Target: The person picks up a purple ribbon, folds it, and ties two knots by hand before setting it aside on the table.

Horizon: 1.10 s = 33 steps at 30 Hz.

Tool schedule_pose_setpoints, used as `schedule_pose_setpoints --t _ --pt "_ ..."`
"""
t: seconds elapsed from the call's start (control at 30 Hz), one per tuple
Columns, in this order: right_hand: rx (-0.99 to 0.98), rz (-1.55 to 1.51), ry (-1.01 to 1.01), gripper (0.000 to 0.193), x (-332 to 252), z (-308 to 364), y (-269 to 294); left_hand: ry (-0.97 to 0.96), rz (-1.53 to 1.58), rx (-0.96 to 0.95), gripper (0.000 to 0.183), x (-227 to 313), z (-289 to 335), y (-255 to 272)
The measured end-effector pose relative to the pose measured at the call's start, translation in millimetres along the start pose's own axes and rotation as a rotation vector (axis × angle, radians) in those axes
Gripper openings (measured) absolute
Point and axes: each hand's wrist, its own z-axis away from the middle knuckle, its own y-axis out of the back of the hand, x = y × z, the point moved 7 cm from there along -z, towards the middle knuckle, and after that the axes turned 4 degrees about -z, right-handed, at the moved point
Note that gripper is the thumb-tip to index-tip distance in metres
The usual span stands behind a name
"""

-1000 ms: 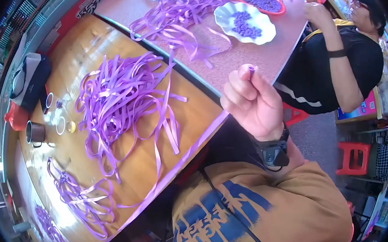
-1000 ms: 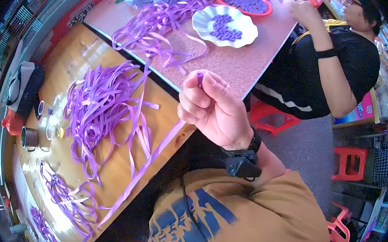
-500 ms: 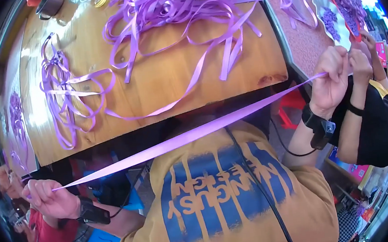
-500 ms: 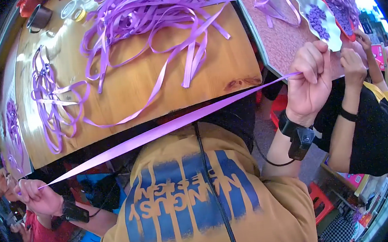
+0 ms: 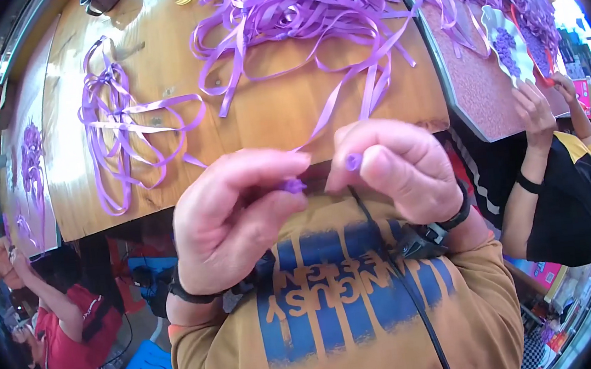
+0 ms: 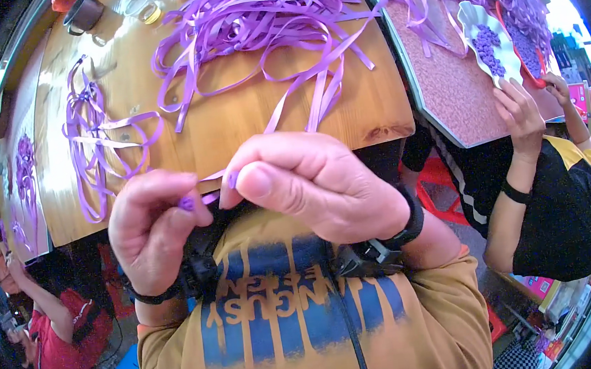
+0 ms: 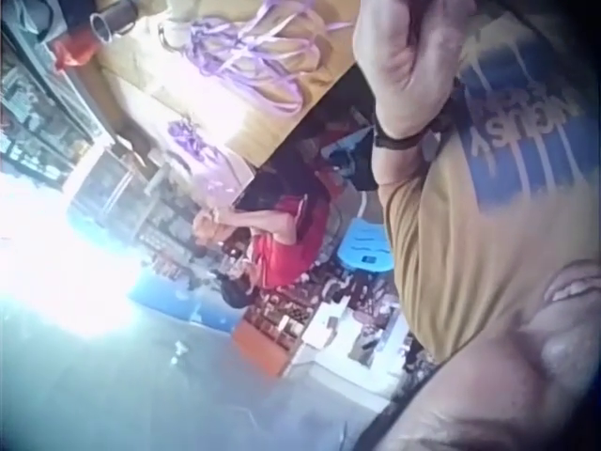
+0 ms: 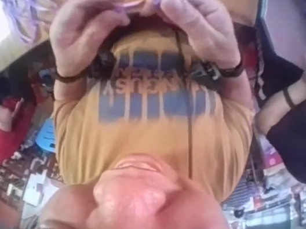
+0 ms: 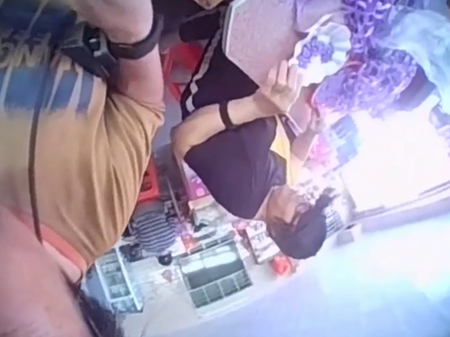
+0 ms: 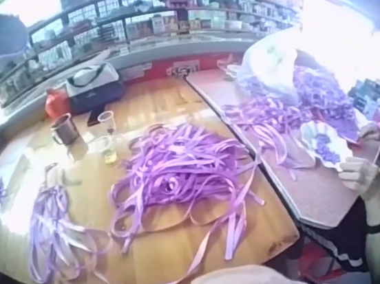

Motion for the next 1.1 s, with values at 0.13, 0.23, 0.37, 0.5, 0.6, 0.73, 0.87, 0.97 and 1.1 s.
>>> schedule_pose_setpoints --t 0.13,0.23,0.37,0.5,0.6,0.73,0.87,0.97,1.1 --pt "-0.082 0.02 -0.013 0.034 2 0 -3 0.185 0.562 0.054 0.022 -21 2 -11" --pt "-0.158 0.068 -0.03 0.031 10 -4 -5 0.228 0.657 0.065 0.019 -25 4 -14" --pt "-0.148 0.062 -0.016 0.032 11 2 0 0.209 0.645 0.034 0.018 -23 -2 -26" --pt "-0.168 0.091 -0.051 0.032 11 0 -1 0.16 0.581 -0.027 0.018 -23 -6 -25" --pt "-0.147 0.024 -0.032 0.034 12 1 2 0.171 0.619 -0.002 0.017 -20 -6 -31" --pt "-0.149 -0.028 -0.04 0.034 14 -2 1 0.129 0.642 0.0 0.017 -20 -7 -27" --pt "-0.168 0.011 -0.021 0.033 12 -2 0 0.118 0.634 -0.011 0.017 -18 -8 -30" --pt "-0.173 0.096 -0.017 0.032 14 -1 0 0.121 0.595 -0.002 0.017 -22 -5 -27" --pt "-0.165 0.137 0.004 0.033 15 -3 -3 0.082 0.513 0.059 0.018 -17 -5 -23"
